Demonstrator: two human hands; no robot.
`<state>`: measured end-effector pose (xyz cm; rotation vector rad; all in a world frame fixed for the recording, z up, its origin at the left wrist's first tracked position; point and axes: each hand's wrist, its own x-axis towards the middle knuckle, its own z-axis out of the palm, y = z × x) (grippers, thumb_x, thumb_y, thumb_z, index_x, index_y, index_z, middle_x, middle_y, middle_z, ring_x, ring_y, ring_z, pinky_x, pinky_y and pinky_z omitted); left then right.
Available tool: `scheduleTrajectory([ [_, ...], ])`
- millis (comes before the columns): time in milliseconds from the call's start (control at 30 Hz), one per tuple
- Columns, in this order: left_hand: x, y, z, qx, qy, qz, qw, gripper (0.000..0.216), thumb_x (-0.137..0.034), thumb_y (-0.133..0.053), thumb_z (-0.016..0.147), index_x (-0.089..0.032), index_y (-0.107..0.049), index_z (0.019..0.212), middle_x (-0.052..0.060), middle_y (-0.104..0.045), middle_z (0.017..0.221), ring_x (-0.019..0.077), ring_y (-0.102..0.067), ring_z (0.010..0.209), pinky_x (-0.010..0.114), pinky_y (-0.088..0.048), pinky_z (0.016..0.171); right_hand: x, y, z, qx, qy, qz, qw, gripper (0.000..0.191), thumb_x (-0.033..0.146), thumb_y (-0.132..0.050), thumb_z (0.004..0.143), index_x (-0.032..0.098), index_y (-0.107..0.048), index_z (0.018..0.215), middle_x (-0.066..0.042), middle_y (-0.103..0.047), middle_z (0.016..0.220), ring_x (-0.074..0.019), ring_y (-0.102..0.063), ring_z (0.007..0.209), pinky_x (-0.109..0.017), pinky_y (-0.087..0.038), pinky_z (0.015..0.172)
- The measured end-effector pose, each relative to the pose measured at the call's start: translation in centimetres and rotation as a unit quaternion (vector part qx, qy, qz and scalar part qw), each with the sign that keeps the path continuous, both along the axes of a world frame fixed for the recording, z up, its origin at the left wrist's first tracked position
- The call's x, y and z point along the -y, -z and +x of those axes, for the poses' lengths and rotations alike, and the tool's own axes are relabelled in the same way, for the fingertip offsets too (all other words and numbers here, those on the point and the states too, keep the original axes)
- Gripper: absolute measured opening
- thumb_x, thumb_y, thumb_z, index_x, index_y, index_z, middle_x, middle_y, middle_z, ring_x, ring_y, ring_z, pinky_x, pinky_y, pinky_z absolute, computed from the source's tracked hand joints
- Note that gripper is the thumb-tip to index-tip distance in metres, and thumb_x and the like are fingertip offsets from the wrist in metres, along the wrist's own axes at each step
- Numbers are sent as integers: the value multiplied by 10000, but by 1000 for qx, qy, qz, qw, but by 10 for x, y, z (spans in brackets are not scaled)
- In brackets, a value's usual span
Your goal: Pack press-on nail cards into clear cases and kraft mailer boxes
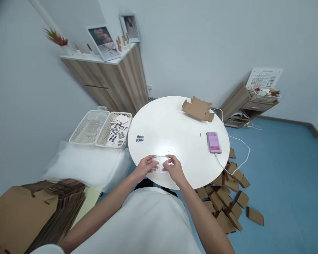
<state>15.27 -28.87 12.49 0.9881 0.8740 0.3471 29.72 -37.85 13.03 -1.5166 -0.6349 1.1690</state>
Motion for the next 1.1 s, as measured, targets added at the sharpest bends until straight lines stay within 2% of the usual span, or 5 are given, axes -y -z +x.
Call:
scheduleTrajectory([
  [400,-10,0,29,-40,75,81,993,329,-476,-570,679,-169,-610,791,24,-579,692,115,-559,581,209,-395,485,25,1,6,216,5,5,976,492,389,-563,707,261,-420,1160,-83,-505,1098,-219,-577,912,-411,-449,797],
  [567,-24,4,37,-28,118,133,984,337,-471,-549,698,-166,-639,811,14,-579,644,111,-514,566,215,-379,486,34,-17,13,363,-127,38,922,627,400,-698,572,265,-448,1131,-93,-274,1374,-273,-277,1251,-440,-347,940],
  [867,-22,6,44,51,225,75,970,526,-456,-582,689,-198,-512,1142,58,-575,883,126,-546,714,251,-429,619,38,-20,25,392,-122,28,911,422,264,-641,607,226,-471,991,-103,-444,1238,-236,-445,1126,-401,-397,873],
  [1000,-16,4,42,75,263,148,951,944,-283,-790,433,-264,-359,1272,75,-516,1064,161,-529,846,291,-437,723,41,-22,40,374,-114,36,920,423,250,-637,593,223,-463,978,-97,-450,1239,-233,-438,1135,-391,-382,894],
  [1100,-9,0,50,40,252,206,945,833,-264,-775,462,-253,-432,1221,57,-536,973,155,-515,794,298,-440,729,44,-23,56,365,-127,37,922,432,259,-644,586,232,-465,979,-93,-462,1231,-241,-444,1131,-394,-386,889],
])
